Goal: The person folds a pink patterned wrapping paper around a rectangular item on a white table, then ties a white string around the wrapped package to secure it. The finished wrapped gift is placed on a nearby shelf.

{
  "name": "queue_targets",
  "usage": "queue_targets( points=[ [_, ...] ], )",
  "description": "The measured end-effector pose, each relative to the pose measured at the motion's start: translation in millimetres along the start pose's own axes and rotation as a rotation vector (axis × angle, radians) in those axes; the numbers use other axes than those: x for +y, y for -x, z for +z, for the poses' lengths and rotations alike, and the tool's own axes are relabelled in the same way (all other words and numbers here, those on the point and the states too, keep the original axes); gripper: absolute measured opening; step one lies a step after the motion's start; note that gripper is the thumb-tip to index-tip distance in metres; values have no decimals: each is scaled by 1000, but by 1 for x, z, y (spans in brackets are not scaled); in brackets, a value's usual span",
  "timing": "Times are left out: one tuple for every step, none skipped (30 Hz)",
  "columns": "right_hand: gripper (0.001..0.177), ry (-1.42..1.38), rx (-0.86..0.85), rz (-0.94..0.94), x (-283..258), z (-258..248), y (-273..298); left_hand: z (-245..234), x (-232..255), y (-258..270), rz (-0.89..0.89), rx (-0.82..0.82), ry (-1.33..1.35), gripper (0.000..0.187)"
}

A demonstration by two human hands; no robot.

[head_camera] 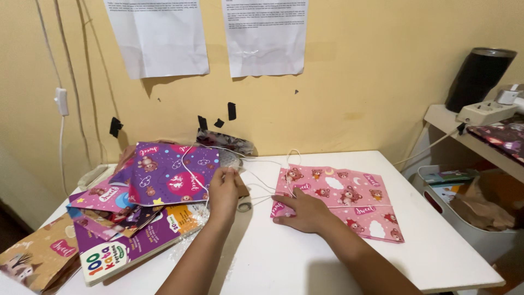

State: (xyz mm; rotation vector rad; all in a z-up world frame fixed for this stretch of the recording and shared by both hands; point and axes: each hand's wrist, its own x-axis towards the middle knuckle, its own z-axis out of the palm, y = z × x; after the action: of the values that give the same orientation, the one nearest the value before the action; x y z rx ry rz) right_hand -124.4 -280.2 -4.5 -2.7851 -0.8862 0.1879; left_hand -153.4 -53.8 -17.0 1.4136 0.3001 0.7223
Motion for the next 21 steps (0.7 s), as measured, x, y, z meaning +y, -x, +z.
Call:
queue_targets(
  points=[
    [76,-21,11,-11,5,0,-1,2,2,1,4,-21,-10,23],
    [74,-44,20,-23,8,1,0,3,3,2,7,-41,-23,23],
    [73,-68,29,-36,12,2,0,4,5,3,10,-60,-36,23],
    [70,-215,91,-122,13,2,-1,7,8,2,-28,-111,-19,22],
    [66,-363,155,-208,14,1,-1,12,11,0,-65,-161,-2,21],
    [62,-508,223,-293,15,-2,-2,19,15,-3,-101,-215,16,21],
    [58,-572,233,-170,16,-5,-1,28,18,-7,-80,-243,57,21],
    [53,-633,245,-46,18,-8,1,40,22,-13,-57,-273,98,22],
    [49,-694,256,79,19,-13,3,50,25,-18,-34,-304,140,23],
    [46,-787,333,40,21,-18,4,61,27,-23,-61,-333,108,24],
    [43,-878,412,-1,23,-23,4,74,30,-30,-87,-361,76,27],
    [41,-968,489,-45,25,-28,5,86,31,-33,-114,-388,43,29],
    [36,-1057,535,12,28,-33,6,98,30,-34,-156,-432,34,30],
    [31,-1146,580,69,32,-38,6,111,28,-34,-199,-476,25,31],
    [27,-1235,625,127,36,-42,7,124,26,-34,-241,-519,15,32],
    [24,-1278,680,114,40,-45,8,135,22,-31,-267,-562,-32,30],
    [22,-1320,736,100,45,-48,7,146,17,-26,-292,-605,-81,29],
    [20,-1361,793,85,49,-50,7,156,11,-22,-317,-646,-130,28],
    [17,-1287,849,15,53,-51,7,165,6,-19,-334,-710,-188,27],
    [15,-1212,900,-54,56,-51,8,172,0,-16,-353,-772,-247,28],
    [13,-1134,947,-121,59,-50,10,179,-5,-12,-370,-835,-305,29]
  ],
)
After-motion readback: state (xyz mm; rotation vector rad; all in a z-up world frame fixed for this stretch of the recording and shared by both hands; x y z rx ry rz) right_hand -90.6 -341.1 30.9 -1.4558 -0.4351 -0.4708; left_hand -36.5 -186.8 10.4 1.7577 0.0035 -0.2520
